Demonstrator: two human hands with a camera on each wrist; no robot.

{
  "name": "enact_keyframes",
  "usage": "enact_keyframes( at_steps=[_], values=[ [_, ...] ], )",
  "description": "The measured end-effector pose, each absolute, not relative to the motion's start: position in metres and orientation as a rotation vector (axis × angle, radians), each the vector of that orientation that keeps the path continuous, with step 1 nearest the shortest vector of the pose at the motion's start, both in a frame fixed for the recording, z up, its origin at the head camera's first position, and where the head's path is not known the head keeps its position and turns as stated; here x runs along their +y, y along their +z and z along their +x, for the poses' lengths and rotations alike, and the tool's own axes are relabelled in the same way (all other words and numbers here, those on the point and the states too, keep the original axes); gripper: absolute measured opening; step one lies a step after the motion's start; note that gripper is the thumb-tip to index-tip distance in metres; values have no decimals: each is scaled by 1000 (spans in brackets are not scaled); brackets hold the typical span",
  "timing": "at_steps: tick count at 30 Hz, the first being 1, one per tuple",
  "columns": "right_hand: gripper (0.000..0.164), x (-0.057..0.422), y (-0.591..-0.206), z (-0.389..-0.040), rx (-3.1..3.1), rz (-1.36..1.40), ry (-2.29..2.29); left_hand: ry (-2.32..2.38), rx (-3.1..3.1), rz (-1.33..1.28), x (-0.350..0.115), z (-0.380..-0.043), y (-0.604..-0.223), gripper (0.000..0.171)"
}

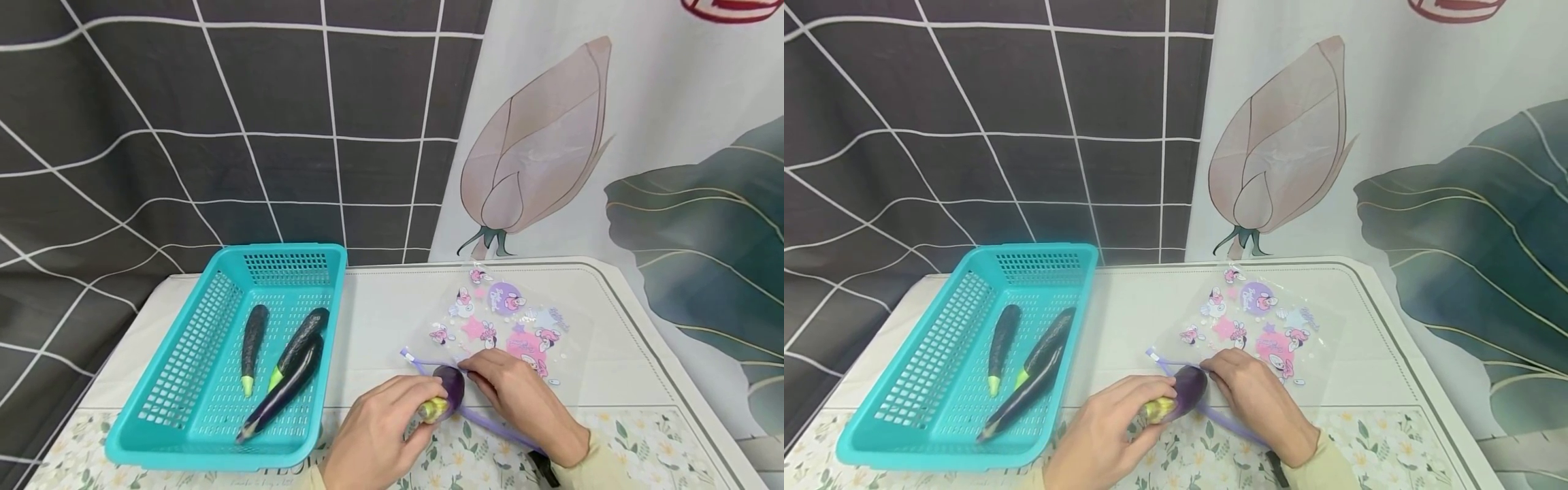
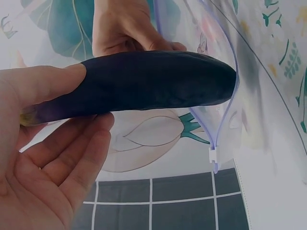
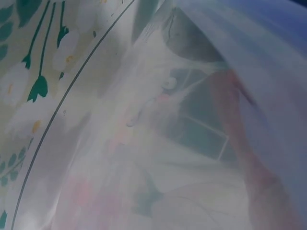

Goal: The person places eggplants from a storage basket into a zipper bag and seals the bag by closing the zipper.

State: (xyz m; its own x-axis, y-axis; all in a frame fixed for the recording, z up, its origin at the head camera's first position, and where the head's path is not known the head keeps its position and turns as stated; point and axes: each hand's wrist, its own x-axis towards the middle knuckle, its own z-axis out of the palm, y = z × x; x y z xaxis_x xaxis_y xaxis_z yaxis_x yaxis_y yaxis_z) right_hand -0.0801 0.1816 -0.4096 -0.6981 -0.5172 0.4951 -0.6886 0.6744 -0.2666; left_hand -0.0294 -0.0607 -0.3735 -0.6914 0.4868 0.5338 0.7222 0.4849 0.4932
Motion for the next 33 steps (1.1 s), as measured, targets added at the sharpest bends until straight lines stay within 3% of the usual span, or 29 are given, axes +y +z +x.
enact_keyframes(
  at_steps=[33],
  values=[
    [26, 182, -409, -81, -2488, 965, 610, -974, -2424, -1010, -56, -36, -384, 36]
  ],
)
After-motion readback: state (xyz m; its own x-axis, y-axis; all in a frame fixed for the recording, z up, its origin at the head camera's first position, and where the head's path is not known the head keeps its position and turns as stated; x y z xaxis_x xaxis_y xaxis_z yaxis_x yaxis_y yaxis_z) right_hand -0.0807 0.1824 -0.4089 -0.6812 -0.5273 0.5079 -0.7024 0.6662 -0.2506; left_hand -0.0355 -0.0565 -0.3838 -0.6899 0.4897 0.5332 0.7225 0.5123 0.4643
